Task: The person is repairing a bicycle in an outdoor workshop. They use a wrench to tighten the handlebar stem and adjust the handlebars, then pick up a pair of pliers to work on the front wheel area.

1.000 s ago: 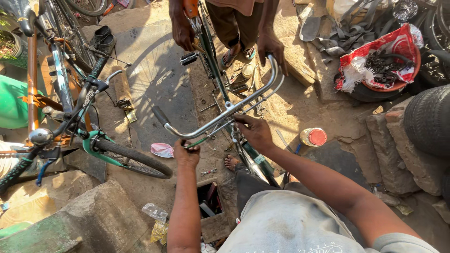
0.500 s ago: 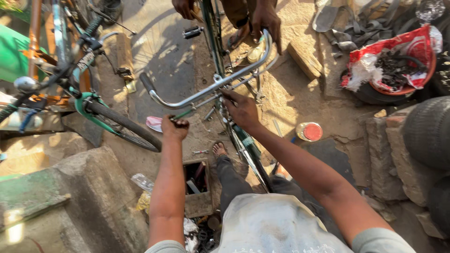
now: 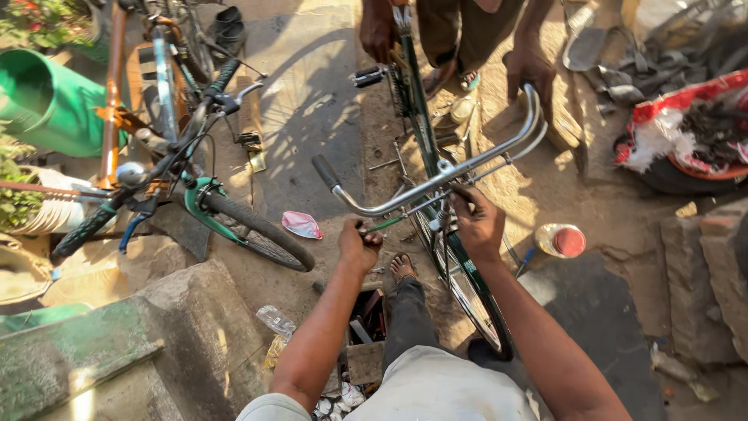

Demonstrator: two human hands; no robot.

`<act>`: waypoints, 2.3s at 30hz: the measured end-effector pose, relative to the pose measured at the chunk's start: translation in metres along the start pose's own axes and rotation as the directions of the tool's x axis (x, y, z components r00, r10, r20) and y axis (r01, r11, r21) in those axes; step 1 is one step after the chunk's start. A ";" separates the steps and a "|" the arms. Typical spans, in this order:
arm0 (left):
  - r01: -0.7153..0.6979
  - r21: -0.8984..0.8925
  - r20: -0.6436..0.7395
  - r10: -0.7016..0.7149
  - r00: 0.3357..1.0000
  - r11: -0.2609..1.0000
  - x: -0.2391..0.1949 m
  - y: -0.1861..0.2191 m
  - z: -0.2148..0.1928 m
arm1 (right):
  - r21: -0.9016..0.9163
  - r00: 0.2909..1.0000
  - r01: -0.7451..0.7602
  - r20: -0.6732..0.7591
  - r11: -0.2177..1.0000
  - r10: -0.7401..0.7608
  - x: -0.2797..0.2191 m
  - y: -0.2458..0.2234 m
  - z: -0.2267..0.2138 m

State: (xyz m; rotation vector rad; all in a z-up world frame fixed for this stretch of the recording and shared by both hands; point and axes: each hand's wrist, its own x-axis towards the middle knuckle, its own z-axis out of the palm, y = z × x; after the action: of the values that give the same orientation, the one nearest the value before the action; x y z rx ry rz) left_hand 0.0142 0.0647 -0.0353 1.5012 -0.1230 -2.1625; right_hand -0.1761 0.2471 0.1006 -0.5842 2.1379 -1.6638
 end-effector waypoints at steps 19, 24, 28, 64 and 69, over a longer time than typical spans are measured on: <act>-0.124 0.278 0.005 0.128 0.992 0.953 -0.001 0.039 0.006 | -0.149 0.998 0.060 0.039 0.987 -0.054 -0.003 0.012 -0.006; -0.059 0.319 0.028 0.053 0.998 0.946 -0.018 0.051 0.018 | 0.006 0.996 0.076 0.036 0.997 -0.076 0.003 0.014 -0.001; -0.109 0.410 0.148 0.052 0.988 0.905 -0.045 0.067 0.008 | 0.254 0.995 -0.091 0.070 0.963 0.075 -0.014 0.014 -0.003; -0.226 0.516 0.312 0.065 0.948 0.826 -0.071 0.098 0.038 | -0.075 1.000 -0.014 -0.020 0.997 0.013 0.004 -0.032 0.011; 0.004 0.513 0.076 -0.050 0.996 0.859 -0.069 0.087 0.043 | 0.098 0.981 -0.195 0.003 0.976 0.195 0.004 -0.020 0.008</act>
State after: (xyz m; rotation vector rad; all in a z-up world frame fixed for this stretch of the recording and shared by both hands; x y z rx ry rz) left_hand 0.0243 0.0109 0.0710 1.6846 -0.7695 -2.3324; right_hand -0.1737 0.2342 0.1181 -0.3289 2.0321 -1.6518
